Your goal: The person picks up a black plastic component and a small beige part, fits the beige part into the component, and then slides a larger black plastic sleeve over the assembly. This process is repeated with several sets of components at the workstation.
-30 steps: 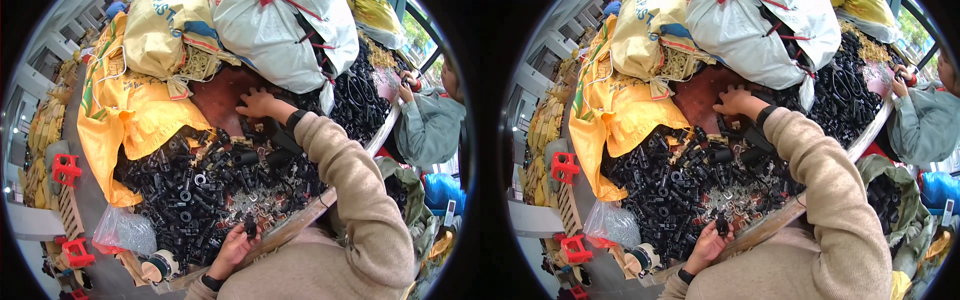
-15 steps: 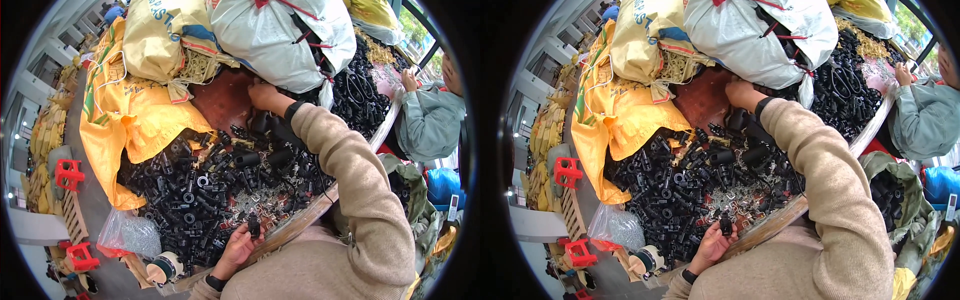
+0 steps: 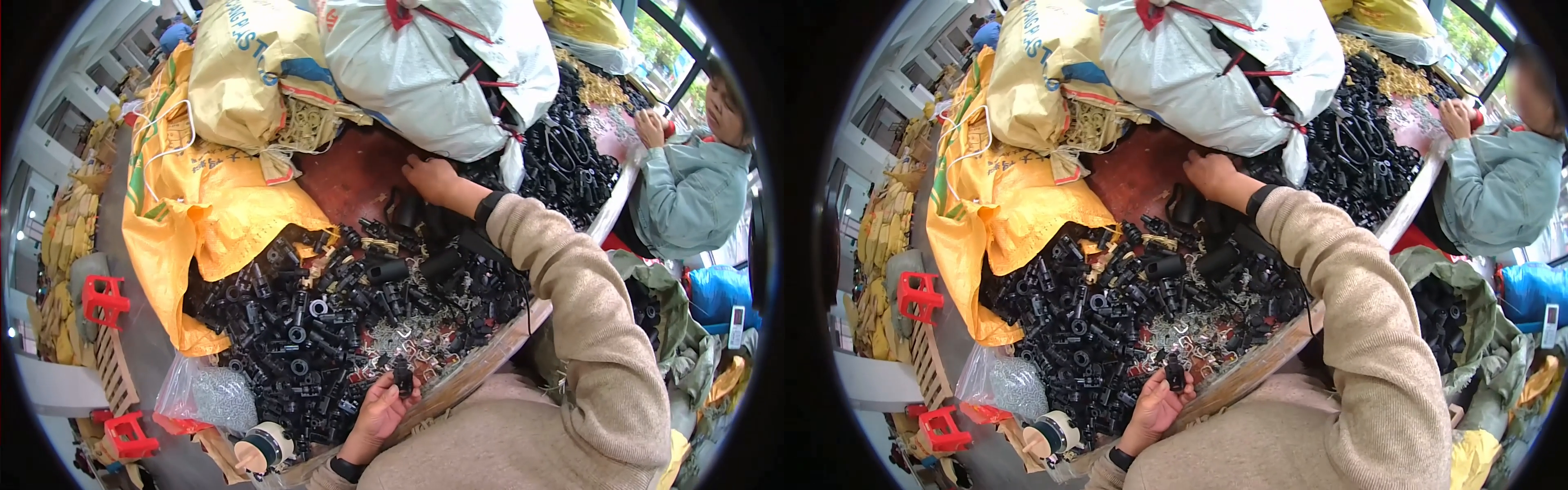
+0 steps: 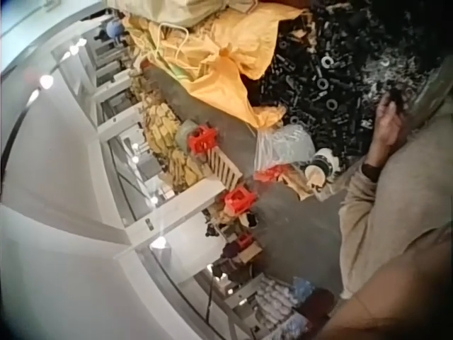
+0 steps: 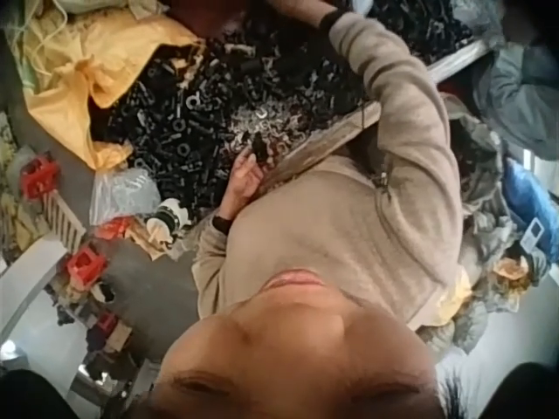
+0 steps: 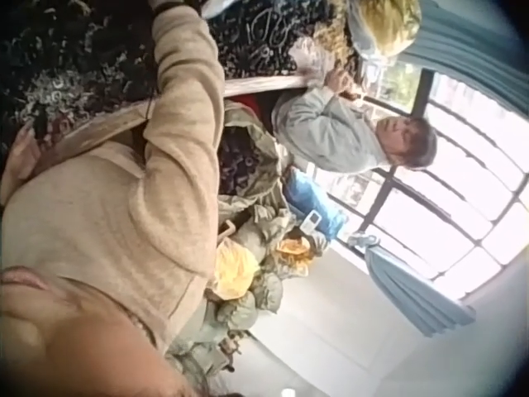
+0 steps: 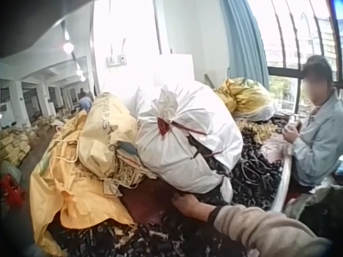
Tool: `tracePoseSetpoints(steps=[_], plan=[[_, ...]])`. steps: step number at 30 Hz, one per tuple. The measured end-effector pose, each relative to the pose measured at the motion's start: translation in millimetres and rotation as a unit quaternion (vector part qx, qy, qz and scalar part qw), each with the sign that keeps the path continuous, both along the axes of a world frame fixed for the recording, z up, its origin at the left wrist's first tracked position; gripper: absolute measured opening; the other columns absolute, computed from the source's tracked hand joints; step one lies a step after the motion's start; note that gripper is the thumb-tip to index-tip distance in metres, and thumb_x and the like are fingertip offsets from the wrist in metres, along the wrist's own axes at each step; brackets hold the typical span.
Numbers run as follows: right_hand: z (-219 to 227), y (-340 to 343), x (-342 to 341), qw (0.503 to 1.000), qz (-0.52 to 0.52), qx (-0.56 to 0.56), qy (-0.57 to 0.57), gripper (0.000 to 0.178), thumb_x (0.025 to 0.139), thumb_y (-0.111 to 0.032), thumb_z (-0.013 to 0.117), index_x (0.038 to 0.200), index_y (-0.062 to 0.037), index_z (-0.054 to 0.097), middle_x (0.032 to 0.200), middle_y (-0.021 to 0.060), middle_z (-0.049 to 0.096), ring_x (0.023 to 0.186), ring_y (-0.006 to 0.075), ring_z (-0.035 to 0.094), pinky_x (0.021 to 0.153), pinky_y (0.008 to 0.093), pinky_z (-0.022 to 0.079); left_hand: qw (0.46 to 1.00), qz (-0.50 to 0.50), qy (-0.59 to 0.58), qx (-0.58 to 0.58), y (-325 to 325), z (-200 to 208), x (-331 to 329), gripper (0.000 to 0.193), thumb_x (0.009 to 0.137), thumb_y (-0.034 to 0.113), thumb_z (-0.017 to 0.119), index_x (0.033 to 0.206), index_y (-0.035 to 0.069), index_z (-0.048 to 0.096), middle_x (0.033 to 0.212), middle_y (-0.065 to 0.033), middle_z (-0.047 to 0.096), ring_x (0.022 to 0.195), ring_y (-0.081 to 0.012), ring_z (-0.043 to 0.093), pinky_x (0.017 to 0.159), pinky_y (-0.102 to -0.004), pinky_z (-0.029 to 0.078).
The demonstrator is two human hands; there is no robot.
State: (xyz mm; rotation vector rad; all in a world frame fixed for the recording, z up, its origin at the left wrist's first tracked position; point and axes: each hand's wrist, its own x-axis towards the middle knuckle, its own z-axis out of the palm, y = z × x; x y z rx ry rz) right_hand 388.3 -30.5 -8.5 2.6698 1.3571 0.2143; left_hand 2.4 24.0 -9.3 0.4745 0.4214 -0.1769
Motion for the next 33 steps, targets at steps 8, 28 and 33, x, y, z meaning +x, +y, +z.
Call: tracePoseSetpoints(steps=[8,28,33], plan=[[53,-40,-41,0.978,0.123,0.158,0.054,0.015,0.069,-0.021,0.054,0.074,-0.0079,0.051,0.084,0.0103,0.053,0.062,0.0265,0.056,0.054,0.0388,0.046,0.999,0.013,-0.014,-0.027,4,-2,-3,0.032,0.078,0.012,0.053,0.106,0.000,0.045,0.099,-0.0132,0.052,0.086,-0.0204,0.052,0.080,-0.0318,0.041],[-71,163,84,0.963,-0.115,0.181,0.162,0.033,0.072,-0.026,0.054,0.097,-0.0040,0.057,0.095,0.0153,0.057,0.087,0.0293,0.054,0.075,0.0378,0.042,0.997,-0.038,0.039,0.057,11,-14,-19,0.040,0.079,0.019,0.054,0.115,0.007,0.041,0.099,-0.0089,0.052,0.088,-0.0218,0.050,0.076,-0.0331,0.042],[-70,153,91,0.925,-0.145,0.239,0.257,0.038,0.073,-0.029,0.055,0.099,-0.0021,0.055,0.098,0.0166,0.056,0.091,0.0311,0.052,0.078,0.0389,0.040,0.994,-0.080,0.057,0.042,17,-17,-21,0.043,0.080,0.021,0.053,0.117,0.008,0.038,0.104,-0.0088,0.048,0.093,-0.0221,0.047,0.079,-0.0335,0.040]])
